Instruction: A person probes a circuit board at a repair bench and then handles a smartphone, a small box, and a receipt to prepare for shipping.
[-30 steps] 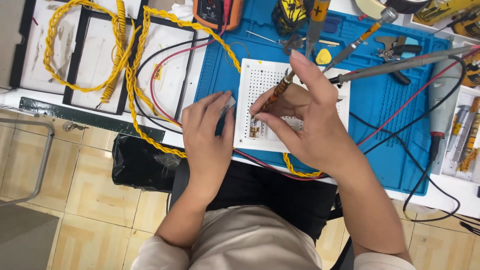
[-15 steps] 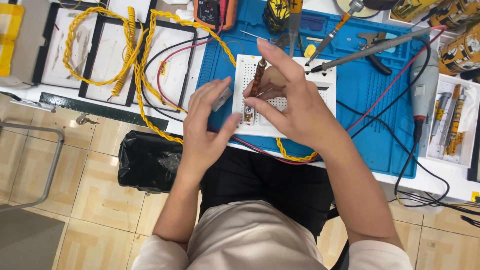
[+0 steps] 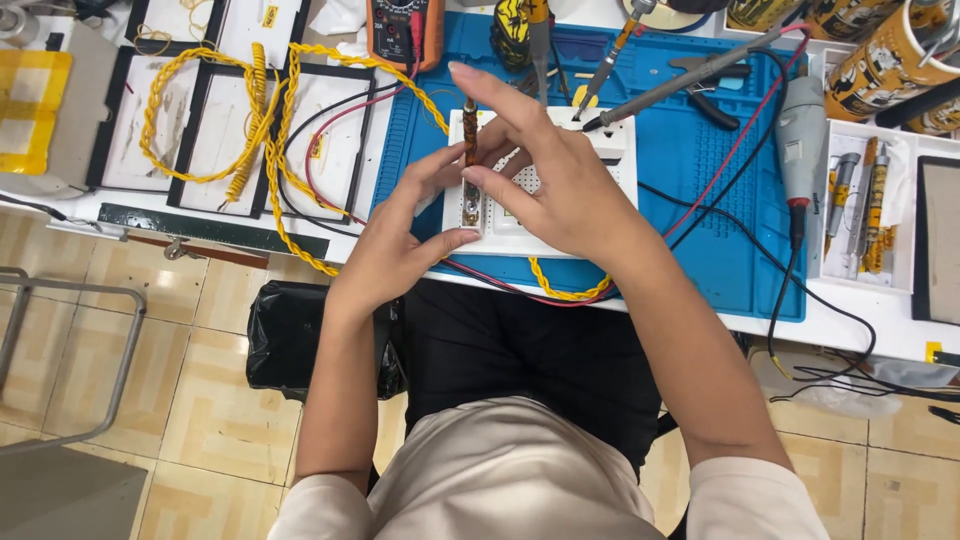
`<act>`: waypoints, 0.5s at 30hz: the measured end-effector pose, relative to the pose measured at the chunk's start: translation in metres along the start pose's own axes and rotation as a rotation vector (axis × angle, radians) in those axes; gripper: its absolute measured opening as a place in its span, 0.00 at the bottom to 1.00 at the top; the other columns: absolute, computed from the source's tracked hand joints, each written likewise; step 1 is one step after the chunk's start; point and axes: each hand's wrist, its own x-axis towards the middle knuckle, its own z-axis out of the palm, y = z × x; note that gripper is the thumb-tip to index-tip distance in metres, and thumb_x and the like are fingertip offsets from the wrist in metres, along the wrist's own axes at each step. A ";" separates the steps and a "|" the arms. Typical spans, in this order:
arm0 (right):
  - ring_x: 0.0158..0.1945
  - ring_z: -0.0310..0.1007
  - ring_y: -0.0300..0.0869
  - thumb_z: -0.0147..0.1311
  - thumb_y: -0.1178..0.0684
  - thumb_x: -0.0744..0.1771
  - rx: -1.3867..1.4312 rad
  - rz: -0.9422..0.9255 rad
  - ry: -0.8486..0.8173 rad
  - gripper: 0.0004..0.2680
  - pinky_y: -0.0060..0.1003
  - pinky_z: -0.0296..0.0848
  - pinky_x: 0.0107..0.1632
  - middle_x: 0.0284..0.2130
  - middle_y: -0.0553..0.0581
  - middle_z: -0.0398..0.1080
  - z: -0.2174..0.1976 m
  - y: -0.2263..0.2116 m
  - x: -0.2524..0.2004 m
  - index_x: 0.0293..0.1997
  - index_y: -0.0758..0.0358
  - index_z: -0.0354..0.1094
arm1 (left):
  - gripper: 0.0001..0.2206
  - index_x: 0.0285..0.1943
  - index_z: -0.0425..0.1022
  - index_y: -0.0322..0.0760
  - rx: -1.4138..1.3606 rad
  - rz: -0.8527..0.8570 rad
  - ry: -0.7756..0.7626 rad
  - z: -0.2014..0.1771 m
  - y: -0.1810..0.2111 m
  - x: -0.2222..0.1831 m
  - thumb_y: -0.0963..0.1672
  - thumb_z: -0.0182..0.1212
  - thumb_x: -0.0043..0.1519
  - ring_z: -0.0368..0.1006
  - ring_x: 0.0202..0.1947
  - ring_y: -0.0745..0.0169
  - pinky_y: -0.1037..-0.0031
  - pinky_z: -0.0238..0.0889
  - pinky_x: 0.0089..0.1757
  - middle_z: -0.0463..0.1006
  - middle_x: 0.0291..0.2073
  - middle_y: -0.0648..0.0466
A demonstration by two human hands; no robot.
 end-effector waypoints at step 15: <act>0.54 0.82 0.46 0.64 0.61 0.77 0.005 0.014 -0.021 0.32 0.38 0.87 0.57 0.54 0.60 0.77 0.005 0.000 0.002 0.87 0.44 0.40 | 0.47 0.89 0.38 0.44 0.016 -0.052 0.017 -0.001 -0.009 -0.003 0.46 0.74 0.69 0.71 0.79 0.44 0.58 0.61 0.73 0.69 0.79 0.35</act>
